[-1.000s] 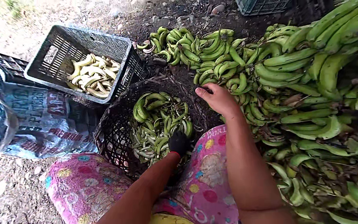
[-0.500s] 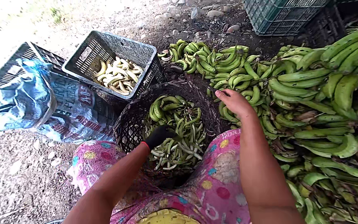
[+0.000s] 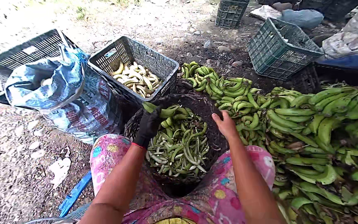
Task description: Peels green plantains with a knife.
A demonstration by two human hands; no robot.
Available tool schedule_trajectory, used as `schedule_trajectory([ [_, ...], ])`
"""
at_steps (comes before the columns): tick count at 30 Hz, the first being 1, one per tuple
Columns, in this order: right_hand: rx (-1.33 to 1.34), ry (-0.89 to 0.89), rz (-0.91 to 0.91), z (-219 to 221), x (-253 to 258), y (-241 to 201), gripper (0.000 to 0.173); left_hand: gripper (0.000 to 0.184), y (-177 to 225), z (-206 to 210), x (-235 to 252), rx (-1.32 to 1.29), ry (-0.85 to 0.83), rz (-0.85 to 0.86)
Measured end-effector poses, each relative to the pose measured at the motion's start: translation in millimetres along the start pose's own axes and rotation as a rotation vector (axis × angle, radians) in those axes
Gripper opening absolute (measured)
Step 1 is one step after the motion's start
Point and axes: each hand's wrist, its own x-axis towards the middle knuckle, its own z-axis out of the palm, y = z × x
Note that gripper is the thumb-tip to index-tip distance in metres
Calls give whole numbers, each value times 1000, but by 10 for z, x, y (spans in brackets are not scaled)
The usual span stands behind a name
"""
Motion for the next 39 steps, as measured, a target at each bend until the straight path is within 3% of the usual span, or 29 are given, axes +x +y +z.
schedule_trajectory([
  [2,41,-40,-154,379,-151,-119,58,47,-84,89,34,5,24,1],
  [5,179,-62,-321,973,-417,-151,54,58,-113,163,53,-4,-53,65],
  [7,193,-112,-244,1192,-495,-167,52,60,-102,191,33,21,-100,105],
  [10,269,-162,-174,1096,-567,-335,49,57,-100,184,10,122,-120,131],
  [13,686,44,-604,948,-716,-527,50,58,-90,161,30,97,-106,128],
  [15,742,104,-732,943,-733,-552,62,59,-105,154,36,63,-114,136],
  [16,672,87,-660,1020,-724,-476,58,58,-96,145,26,54,-119,135],
  [17,526,0,-472,1127,-709,-350,52,57,-66,141,-2,35,-121,130],
  [19,135,-411,59,1337,-616,-94,56,57,14,143,-74,-17,-144,136],
  [20,-7,-588,208,1449,-580,7,61,59,68,143,-101,-64,-159,140],
  [22,-64,-712,244,1583,-602,2,63,65,177,86,-92,-158,-189,131],
  [25,48,-615,103,1525,-543,-55,56,67,139,-44,-77,-48,-125,49],
  [29,99,-371,-21,1306,-350,-66,54,65,-114,-67,20,52,26,-263],
  [32,130,-272,-332,1184,-389,-172,57,71,-307,-134,120,28,-32,-392],
  [34,20,-242,-527,1128,-462,-236,68,72,-373,-148,143,92,-71,-404],
  [37,-84,-247,-507,1095,-464,-217,71,76,-306,23,15,239,-90,-417],
  [39,-155,-170,-406,1044,-350,-194,63,66,-252,185,-123,255,-143,-386],
])
